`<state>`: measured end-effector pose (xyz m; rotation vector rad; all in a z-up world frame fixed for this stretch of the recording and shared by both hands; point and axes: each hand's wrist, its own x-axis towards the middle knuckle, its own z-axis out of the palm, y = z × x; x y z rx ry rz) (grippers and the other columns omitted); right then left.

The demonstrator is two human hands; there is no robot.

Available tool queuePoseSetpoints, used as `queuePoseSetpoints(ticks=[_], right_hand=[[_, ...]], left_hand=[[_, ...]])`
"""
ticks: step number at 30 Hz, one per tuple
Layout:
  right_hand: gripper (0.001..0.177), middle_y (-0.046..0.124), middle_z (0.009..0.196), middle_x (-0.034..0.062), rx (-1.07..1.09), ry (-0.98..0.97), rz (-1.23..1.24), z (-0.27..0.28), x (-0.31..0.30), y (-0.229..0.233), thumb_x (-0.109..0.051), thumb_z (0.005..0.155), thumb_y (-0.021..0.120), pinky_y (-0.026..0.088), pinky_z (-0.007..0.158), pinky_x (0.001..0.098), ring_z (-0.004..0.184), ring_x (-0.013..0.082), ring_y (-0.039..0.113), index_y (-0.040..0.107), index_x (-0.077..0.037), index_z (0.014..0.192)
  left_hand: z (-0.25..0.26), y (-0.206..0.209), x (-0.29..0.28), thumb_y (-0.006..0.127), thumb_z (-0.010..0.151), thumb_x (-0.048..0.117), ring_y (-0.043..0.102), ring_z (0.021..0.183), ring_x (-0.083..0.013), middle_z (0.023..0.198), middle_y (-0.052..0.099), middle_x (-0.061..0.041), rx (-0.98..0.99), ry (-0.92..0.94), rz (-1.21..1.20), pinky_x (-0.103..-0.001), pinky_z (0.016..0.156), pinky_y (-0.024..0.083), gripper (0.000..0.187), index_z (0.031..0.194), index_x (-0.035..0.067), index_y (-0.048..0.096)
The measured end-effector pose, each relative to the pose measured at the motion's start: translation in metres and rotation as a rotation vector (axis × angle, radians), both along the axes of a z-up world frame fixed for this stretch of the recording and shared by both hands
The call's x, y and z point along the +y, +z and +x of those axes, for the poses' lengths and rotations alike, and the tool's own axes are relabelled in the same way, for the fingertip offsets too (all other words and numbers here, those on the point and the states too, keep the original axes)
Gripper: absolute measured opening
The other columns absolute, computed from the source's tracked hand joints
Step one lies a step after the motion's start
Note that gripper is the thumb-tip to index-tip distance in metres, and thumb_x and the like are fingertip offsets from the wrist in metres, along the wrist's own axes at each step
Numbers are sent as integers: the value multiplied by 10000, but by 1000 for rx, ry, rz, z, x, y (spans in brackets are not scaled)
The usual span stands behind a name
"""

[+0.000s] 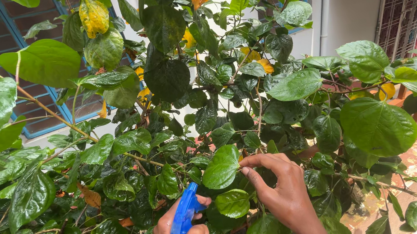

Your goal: The person sprays water onto the leaves of a large green plant using a blue spray bottle, while using their other hand to move leaves aside.

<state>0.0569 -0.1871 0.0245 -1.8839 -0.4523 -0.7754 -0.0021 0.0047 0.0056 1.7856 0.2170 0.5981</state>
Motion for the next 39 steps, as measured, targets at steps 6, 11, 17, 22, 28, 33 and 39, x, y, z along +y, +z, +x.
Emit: queuePoseSetpoints(ticks=[6, 11, 17, 22, 28, 33, 39], right_hand=[[184, 807, 993, 55, 1, 1, 2, 0, -1, -2, -196, 808, 756, 509, 918, 388, 1001, 235, 707, 814, -107, 958], [182, 812, 992, 49, -3, 12, 3, 0, -2, -2, -195, 811, 755, 508, 916, 384, 995, 233, 704, 808, -99, 956], [187, 813, 982, 48, 24, 23, 12, 0, -3, -1, -193, 811, 751, 511, 911, 382, 998, 229, 704, 810, -99, 962], [183, 810, 986, 51, 9, 26, 13, -1, -4, -1, -193, 814, 751, 510, 916, 383, 995, 231, 707, 809, -99, 959], [183, 810, 985, 53, -7, 21, 3, -2, -4, 0, -199, 816, 753, 511, 914, 385, 996, 238, 704, 808, -102, 961], [179, 807, 984, 58, -16, 15, -2, -5, -4, 0, -199, 820, 753, 506, 915, 390, 998, 242, 701, 807, -102, 961], [171, 810, 986, 50, -29, 0, -25, -8, -5, 2, -205, 818, 754, 486, 928, 399, 994, 240, 698, 808, -111, 950]], left_hand=[[-3, 5, -4, 528, 591, -119, 638, 639, -179, 772, 782, -115, 143, -23, -99, -376, 555, 542, 342, 819, -12, 759], [-4, 7, -7, 505, 586, -143, 624, 593, -166, 790, 797, -100, 91, -2, -155, -325, 474, 514, 409, 858, 7, 772], [-7, 13, -9, 528, 566, -152, 574, 534, -149, 764, 788, -66, 145, -7, -108, -334, 439, 482, 431, 871, 19, 780], [-11, 17, -9, 558, 558, -135, 539, 416, -152, 693, 754, -85, 120, -13, -70, -334, 403, 432, 357, 804, 4, 776], [-11, 23, -14, 533, 617, -142, 562, 392, -177, 628, 692, -173, 130, 27, -75, -336, 412, 431, 355, 844, -9, 771], [-11, 26, -16, 554, 577, -146, 602, 408, -164, 690, 757, -92, 95, 43, -129, -346, 404, 456, 387, 885, 3, 735], [-12, 23, -18, 552, 586, -126, 599, 409, -165, 668, 734, -128, 57, 35, -67, -327, 424, 464, 414, 907, 25, 766]])
